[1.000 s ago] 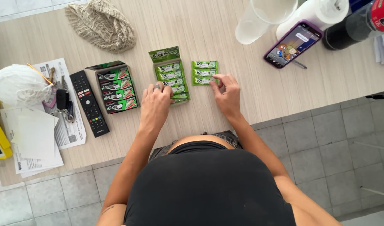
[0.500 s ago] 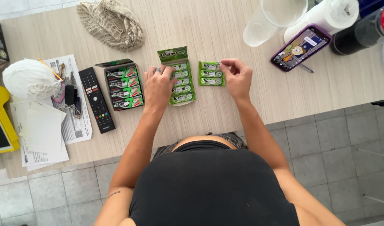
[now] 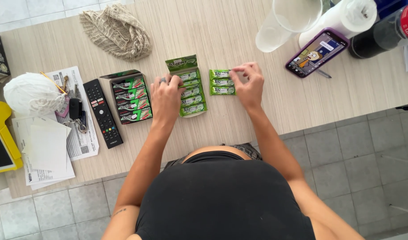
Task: The person is organizing and arranging small product packets into display boxes on a store counter and later sorts lollipops into a jar.
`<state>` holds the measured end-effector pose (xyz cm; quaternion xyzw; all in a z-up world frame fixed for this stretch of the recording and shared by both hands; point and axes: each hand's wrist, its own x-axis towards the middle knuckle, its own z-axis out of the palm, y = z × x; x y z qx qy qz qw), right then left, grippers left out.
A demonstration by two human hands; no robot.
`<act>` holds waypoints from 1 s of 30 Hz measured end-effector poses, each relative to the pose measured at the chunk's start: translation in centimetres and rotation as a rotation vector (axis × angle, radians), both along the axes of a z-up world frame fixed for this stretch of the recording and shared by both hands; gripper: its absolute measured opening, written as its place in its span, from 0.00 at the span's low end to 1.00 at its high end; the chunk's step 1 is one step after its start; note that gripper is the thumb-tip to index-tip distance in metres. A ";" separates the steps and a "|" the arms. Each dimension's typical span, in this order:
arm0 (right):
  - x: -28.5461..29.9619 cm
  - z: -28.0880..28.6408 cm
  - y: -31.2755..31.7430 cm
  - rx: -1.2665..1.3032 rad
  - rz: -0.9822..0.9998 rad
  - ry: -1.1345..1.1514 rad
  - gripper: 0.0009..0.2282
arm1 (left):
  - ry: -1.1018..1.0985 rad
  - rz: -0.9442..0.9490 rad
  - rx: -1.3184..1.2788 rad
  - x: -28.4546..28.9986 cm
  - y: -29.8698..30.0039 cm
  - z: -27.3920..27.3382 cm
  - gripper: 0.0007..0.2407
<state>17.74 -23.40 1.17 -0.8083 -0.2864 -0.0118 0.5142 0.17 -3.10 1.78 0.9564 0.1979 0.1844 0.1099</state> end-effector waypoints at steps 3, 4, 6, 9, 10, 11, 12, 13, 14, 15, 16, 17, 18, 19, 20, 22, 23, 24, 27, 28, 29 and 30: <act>-3.5 4.6 0.7 0.173 0.223 0.203 0.09 | -0.090 -0.064 -0.167 0.0 -1.3 1.9 0.08; -3.9 4.8 0.7 0.173 0.221 0.205 0.09 | -0.087 -0.066 -0.167 0.2 -1.8 1.7 0.08; -5.0 5.1 1.1 0.250 0.373 0.165 0.14 | -0.147 -0.226 -0.338 0.6 -2.6 1.4 0.09; -3.7 4.4 0.4 0.290 0.372 0.169 0.08 | -0.160 -0.212 -0.390 0.9 -3.3 1.7 0.09; -3.4 3.9 0.0 0.290 0.375 0.173 0.08 | -0.158 -0.207 -0.391 0.5 -2.9 1.4 0.09; -2.9 3.5 -0.4 0.257 0.267 0.233 0.08 | -0.150 -0.184 -0.347 0.4 -2.5 1.2 0.10; -2.4 3.0 -0.9 0.223 0.159 0.293 0.09 | -0.143 -0.160 -0.303 0.3 -2.1 0.9 0.11; -2.3 2.4 -0.9 0.222 0.158 0.293 0.09 | -0.143 -0.161 -0.304 0.0 -1.8 1.0 0.11; -2.0 1.8 -1.1 0.176 0.100 0.287 0.09 | -0.095 -0.112 -0.207 -0.3 -1.5 1.0 0.11; -1.8 1.2 -1.2 0.130 0.041 0.280 0.10 | -0.046 -0.065 -0.109 -0.6 -1.2 1.1 0.11; -1.8 0.7 -1.2 0.130 0.037 0.280 0.10 | -0.046 -0.069 -0.109 -0.6 -1.1 0.6 0.11; -1.7 0.2 -1.0 0.097 -0.012 0.232 0.09 | -0.001 -0.053 -0.060 -0.7 -1.0 0.2 0.12; -1.7 -0.4 -0.9 0.064 -0.062 0.184 0.08 | 0.044 -0.037 -0.010 -0.8 -0.8 -0.2 0.14; -1.7 -0.5 -0.7 0.065 -0.063 0.186 0.08 | 0.046 -0.039 -0.009 -0.8 -0.9 -0.6 0.14; -1.8 -0.6 -0.6 0.037 -0.069 0.137 0.09 | 0.068 -0.030 0.019 -0.8 -0.9 -0.9 0.13; -1.7 -0.7 -0.3 0.012 -0.074 0.083 0.10 | 0.086 -0.021 0.049 -0.7 -0.8 -1.4 0.12; -1.7 -0.8 -0.2 0.014 -0.077 0.065 0.09 | 0.089 -0.016 0.037 -0.7 -0.9 -1.6 0.12; -1.7 -0.9 -0.2 0.015 -0.080 0.047 0.09 | 0.093 -0.011 0.025 -0.7 -0.9 -1.7 0.11; -1.8 -0.8 -0.2 0.023 -0.081 0.017 0.08 | 0.066 -0.009 0.005 -0.7 -0.8 -2.0 0.10; -2.0 -0.4 -0.2 0.023 -0.078 0.015 0.08 | 0.063 -0.006 0.005 -0.8 -0.9 -1.6 0.10; -2.2 0.0 -0.2 0.041 -0.048 0.022 0.07 | 0.038 -0.005 0.007 -0.8 -1.1 -1.1 0.09; -2.5 0.5 -0.2 0.060 -0.018 0.029 0.05 | 0.013 -0.004 0.009 -0.8 -1.3 -0.6 0.09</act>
